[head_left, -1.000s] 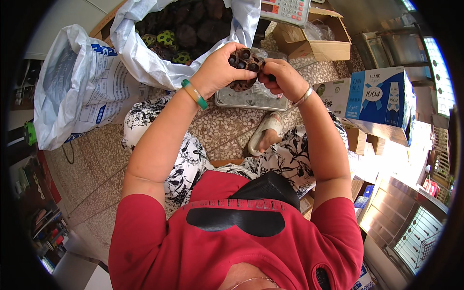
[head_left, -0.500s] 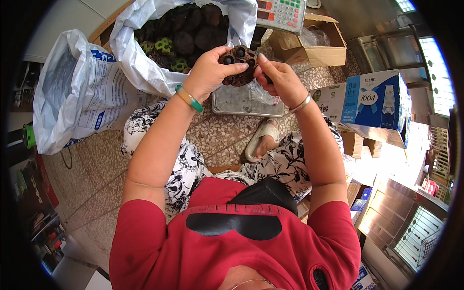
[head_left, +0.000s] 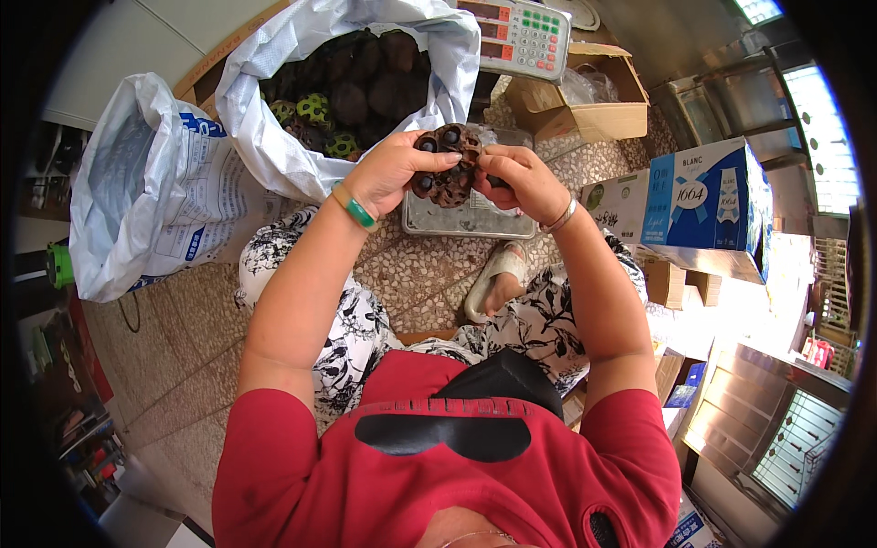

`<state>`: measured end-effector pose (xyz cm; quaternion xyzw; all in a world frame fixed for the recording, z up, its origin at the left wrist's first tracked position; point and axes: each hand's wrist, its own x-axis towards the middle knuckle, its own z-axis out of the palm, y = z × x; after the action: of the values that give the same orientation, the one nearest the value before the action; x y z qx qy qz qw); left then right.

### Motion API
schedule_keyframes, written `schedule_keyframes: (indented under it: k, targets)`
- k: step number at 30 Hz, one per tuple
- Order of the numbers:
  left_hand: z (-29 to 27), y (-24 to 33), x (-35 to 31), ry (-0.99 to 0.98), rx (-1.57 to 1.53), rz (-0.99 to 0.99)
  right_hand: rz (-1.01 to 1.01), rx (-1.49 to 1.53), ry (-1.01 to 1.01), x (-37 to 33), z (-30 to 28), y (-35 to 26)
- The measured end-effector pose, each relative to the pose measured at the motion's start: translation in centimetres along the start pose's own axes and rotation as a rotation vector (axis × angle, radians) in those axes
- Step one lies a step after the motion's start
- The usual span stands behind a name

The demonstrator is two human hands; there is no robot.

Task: The person sits on the floor and packs dried lotus seeds into a small plastic bag. They place the bag on a digital scale, then seal a cardboard box with yellow tape. The person then picks up a dried lotus pod and removes seeds from it by hand, placing them into the bag on the scale.

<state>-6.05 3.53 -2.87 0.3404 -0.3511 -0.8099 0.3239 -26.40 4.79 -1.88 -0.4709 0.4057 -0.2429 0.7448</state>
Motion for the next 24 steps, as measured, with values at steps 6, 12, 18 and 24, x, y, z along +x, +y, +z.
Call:
schedule_keyframes:
  k: [6, 12, 18, 24]
  targets:
    - [-0.2, 0.6, -0.2, 0.147, -0.118, 0.039, -0.081, 0.508, -0.024, -0.1, -1.7, 0.2]
    - [-0.6, -1.2, 0.5, 0.311, 0.422, 0.187, 0.006, 0.280, 0.045, 0.2, -0.6, 0.2]
    - [-0.2, -1.4, 0.6, 0.218, 0.271, 0.119, -0.237, -0.916, 0.350, 1.3, 1.7, 1.6]
    - [0.0, -1.0, 0.3, 0.075, 0.031, 0.040, -0.296, -0.582, 0.229, 1.1, 0.8, 2.6]
